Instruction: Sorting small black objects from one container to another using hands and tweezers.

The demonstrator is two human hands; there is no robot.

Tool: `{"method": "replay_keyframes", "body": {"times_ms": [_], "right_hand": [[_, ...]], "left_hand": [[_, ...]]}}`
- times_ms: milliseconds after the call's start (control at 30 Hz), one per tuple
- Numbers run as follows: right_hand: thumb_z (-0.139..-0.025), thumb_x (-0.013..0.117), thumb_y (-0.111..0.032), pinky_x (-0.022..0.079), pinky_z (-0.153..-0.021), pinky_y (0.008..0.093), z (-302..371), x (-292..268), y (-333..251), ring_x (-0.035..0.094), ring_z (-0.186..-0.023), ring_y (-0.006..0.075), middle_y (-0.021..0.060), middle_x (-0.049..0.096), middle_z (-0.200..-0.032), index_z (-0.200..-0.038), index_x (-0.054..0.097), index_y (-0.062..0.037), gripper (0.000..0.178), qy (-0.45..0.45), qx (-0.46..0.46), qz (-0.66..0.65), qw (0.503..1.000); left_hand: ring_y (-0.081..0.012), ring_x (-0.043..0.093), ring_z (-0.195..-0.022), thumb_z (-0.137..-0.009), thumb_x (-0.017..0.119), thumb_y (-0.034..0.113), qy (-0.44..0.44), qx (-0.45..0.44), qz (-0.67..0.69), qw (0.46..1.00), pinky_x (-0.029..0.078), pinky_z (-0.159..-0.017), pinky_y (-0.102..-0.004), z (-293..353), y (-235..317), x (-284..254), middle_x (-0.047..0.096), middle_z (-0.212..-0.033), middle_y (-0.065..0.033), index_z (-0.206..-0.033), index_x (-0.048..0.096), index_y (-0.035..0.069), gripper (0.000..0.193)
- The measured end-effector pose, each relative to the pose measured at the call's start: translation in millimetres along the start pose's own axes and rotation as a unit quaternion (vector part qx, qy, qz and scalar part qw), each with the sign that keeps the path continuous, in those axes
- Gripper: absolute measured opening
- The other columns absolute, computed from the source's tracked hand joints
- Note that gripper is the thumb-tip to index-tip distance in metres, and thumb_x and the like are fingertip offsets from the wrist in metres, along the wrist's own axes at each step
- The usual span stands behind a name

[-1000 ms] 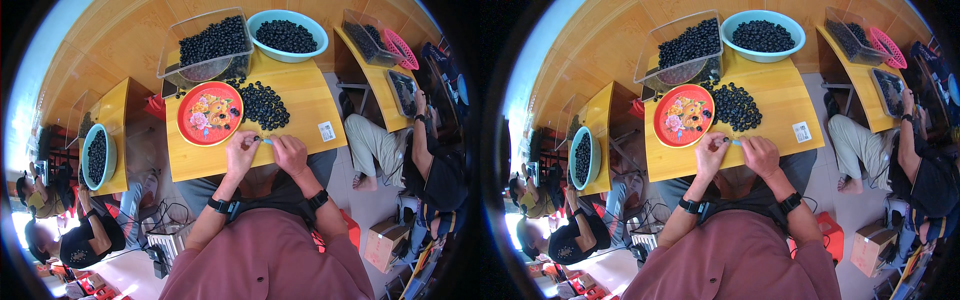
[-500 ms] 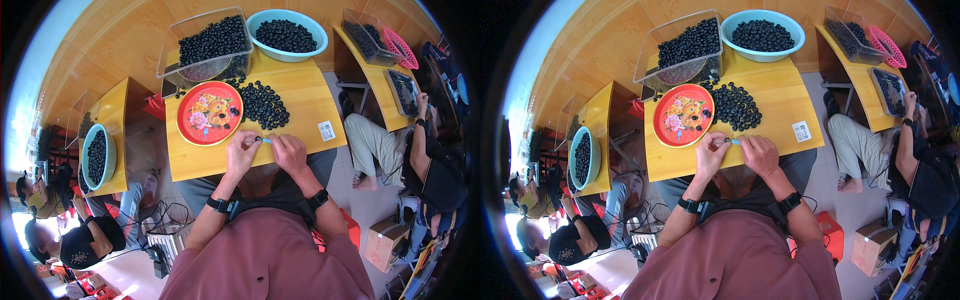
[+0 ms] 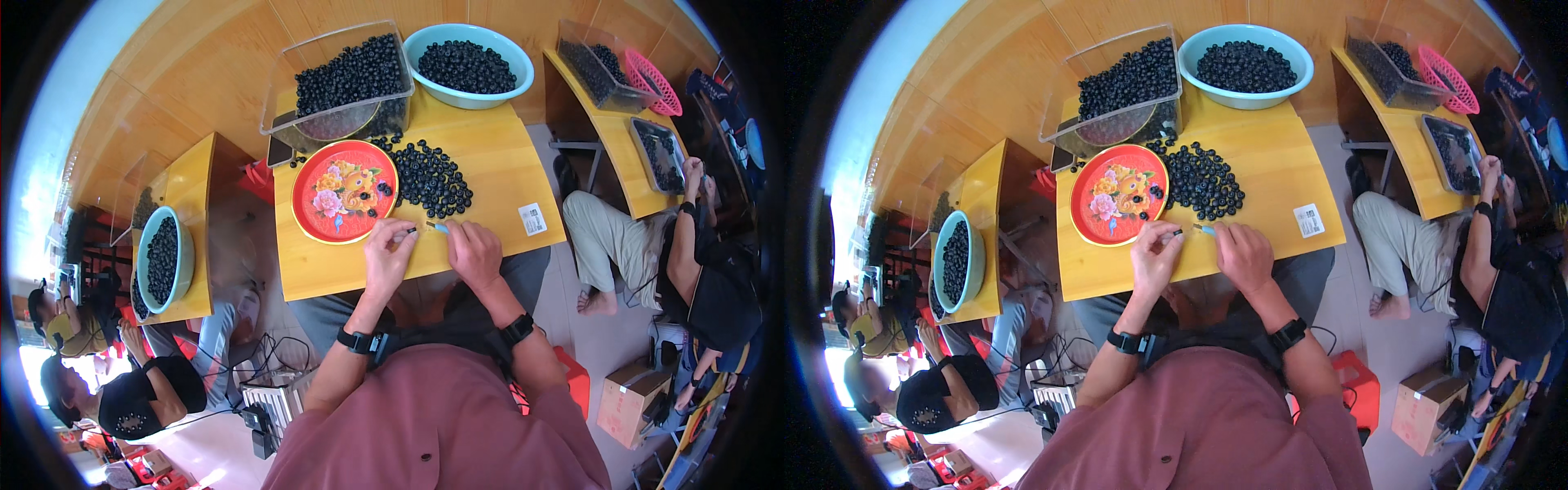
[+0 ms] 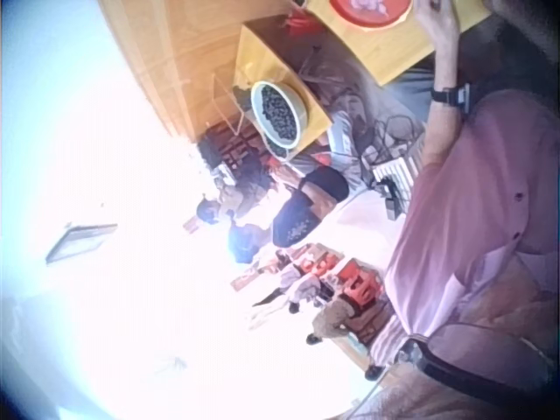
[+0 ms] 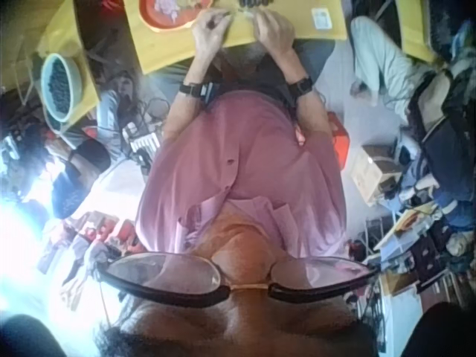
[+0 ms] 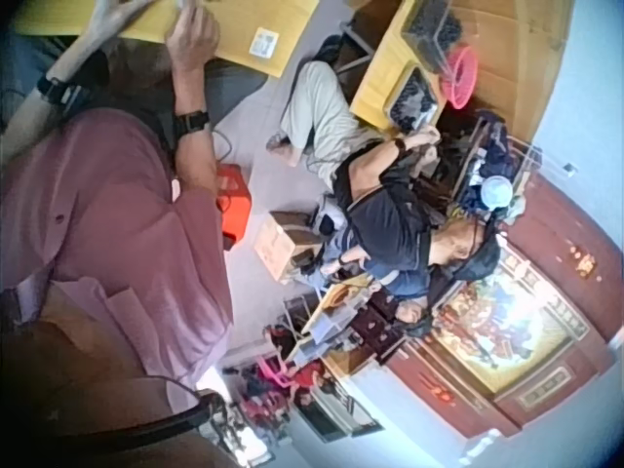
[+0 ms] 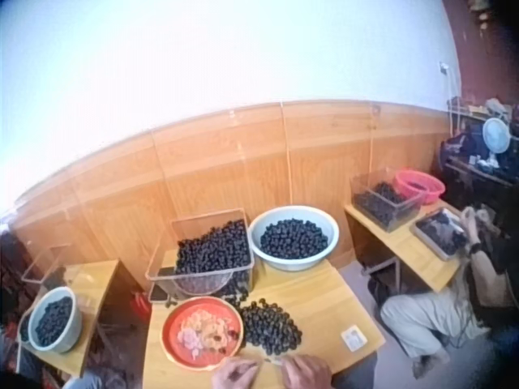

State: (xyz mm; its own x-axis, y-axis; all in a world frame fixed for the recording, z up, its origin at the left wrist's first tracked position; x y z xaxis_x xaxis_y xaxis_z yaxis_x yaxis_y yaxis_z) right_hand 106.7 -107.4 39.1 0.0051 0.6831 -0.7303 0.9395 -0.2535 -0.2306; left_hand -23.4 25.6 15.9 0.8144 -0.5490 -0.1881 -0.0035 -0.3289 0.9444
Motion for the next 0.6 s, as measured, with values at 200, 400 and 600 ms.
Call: {"method": "replay_keyframes", "body": {"times_ms": [200,400,600], "right_hand": [[-0.086,0.067,-0.009,0.049,-0.059,0.0391,-1,-1,2,0.061,-0.066,0.0243,0.0056,0.057,-0.073,-0.098,0.070,-0.0071,0.013,0.019,-0.002,-0.009,1.000],[-0.086,0.066,-0.009,0.048,-0.058,0.0401,2,-1,2,0.061,-0.066,0.0253,0.0062,0.055,-0.072,-0.100,0.069,-0.0076,0.015,0.025,-0.001,-0.011,1.000],[-0.086,0.066,-0.009,0.047,-0.057,0.0408,1,-3,2,0.060,-0.065,0.0256,0.0063,0.054,-0.072,-0.100,0.069,-0.0076,0.015,0.032,-0.003,-0.021,0.999]], "left_hand": [[-0.0235,0.067,-0.086,-0.085,0.077,0.000,0.054,0.094,-0.204,0.973,0.055,-0.076,-0.0330,-42,23,-42,0.068,-0.104,-0.0125,-0.104,0.072,0.002,0.020],[-0.0324,0.063,-0.101,-0.081,0.077,0.005,0.002,0.199,-0.279,0.940,0.051,-0.090,-0.0435,-61,38,-25,0.066,-0.110,-0.0122,-0.104,0.072,0.005,0.023],[-0.0275,0.055,-0.128,-0.081,0.079,0.016,-0.085,0.282,-0.446,0.845,0.040,-0.108,-0.0457,-56,33,17,0.063,-0.126,-0.0072,-0.102,0.076,0.012,0.021]]}}
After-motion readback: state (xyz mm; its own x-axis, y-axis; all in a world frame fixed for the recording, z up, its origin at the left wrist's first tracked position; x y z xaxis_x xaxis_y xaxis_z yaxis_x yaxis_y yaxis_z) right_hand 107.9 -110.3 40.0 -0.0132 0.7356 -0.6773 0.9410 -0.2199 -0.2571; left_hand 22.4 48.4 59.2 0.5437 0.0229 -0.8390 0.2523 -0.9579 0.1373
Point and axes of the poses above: each hand's wrist, its own z-axis away from the middle knuckle, its own x-axis out of the palm, y = z × x, the point moved 5 cm from there along -z, towards the middle knuckle
